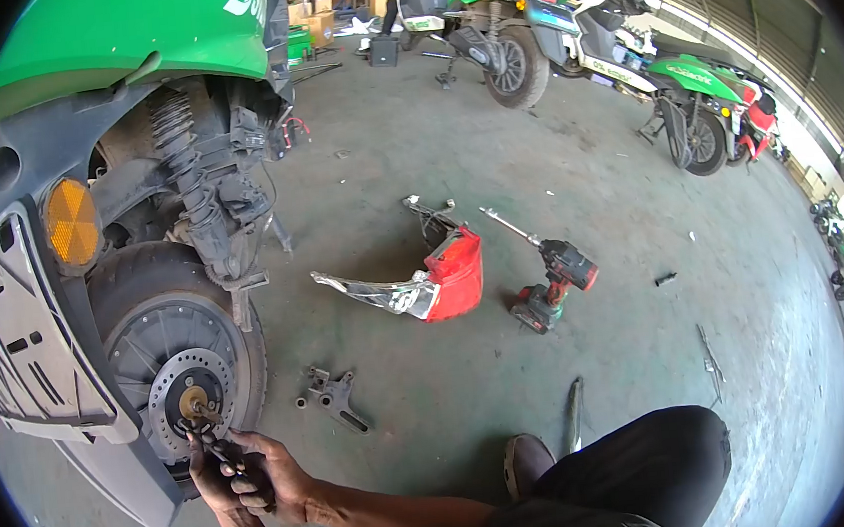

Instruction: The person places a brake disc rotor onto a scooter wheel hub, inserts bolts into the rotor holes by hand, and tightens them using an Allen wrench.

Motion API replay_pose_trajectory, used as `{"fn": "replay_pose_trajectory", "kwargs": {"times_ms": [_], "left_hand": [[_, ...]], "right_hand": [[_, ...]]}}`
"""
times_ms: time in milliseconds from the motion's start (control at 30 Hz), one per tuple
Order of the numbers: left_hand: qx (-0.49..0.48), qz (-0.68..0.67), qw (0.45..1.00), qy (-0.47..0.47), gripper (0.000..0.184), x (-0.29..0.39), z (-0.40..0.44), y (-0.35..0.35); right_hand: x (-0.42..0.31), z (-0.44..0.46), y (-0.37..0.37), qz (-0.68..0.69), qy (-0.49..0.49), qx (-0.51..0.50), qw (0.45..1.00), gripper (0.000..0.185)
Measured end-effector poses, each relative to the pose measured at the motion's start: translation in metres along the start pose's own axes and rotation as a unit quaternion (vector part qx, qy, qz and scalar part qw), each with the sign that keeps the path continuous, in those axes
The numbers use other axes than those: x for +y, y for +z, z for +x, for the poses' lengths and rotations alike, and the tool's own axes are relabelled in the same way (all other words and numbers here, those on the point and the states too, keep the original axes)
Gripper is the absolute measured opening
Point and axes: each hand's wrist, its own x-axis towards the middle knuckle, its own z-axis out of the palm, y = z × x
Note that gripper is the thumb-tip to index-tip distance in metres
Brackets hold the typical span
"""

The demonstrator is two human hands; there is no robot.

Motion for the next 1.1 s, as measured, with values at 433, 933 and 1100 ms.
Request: {"fn": "replay_pose_trajectory", "kwargs": {"times_ms": [433, 933, 1100], "left_hand": [[-0.100, -0.139, 0.985, 0.027, 0.020, -0.014, 0.010, -0.014], [0.007, 0.050, 0.998, 0.031, 0.036, -0.014, 0.010, -0.018], [0.061, 0.171, 0.983, 0.014, 0.039, -0.010, 0.012, -0.015]], "right_hand": [[0.005, 0.004, 0.001, -0.168, -0.056, 0.029, 0.984, 0.040], [-0.023, 0.009, 0.025, -0.656, -0.041, 0.162, 0.736, 0.028], [-0.016, 0.071, -0.026, -0.560, 0.053, 0.156, 0.812, 0.026]]}}
